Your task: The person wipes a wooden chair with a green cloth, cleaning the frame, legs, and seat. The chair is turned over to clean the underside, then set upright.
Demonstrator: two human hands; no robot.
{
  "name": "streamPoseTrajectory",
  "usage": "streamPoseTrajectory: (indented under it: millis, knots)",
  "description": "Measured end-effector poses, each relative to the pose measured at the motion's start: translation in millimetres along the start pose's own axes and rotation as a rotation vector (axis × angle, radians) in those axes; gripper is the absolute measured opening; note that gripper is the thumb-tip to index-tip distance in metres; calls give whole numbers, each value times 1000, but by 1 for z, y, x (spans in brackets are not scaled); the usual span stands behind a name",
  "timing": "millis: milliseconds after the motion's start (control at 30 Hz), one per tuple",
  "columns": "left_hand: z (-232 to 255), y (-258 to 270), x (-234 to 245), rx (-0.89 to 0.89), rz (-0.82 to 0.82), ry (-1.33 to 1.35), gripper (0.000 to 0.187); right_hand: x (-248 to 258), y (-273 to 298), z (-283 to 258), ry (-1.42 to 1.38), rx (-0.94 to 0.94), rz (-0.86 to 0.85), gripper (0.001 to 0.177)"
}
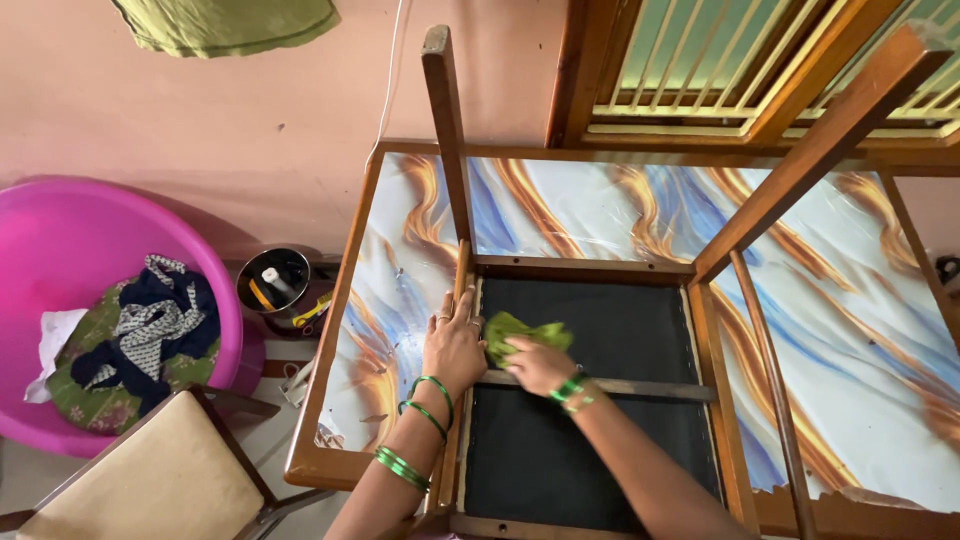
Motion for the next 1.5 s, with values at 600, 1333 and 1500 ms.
streamPoseTrajectory:
  millis: [600, 1333, 1500]
  knots:
    - [3, -2, 0, -7, -13, -54, 39, 12, -48, -20, 174, 141, 468, 31]
    - [2, 1, 4, -9, 5, 43, 40, 52, -21, 61, 350, -419, 479, 43]
    - [1, -1, 1, -21, 27, 42, 44, -14, -51, -21, 191, 132, 298, 41]
Point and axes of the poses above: each hand's wrist, its own y-axis away from the middle knuckle, its own x-axis out of the back of the hand, z = x × y, the point moved 5 cm from there along -y, towards the middle knuckle, and after that the axes turned 13 degrees about x, right-handed, at the moved point
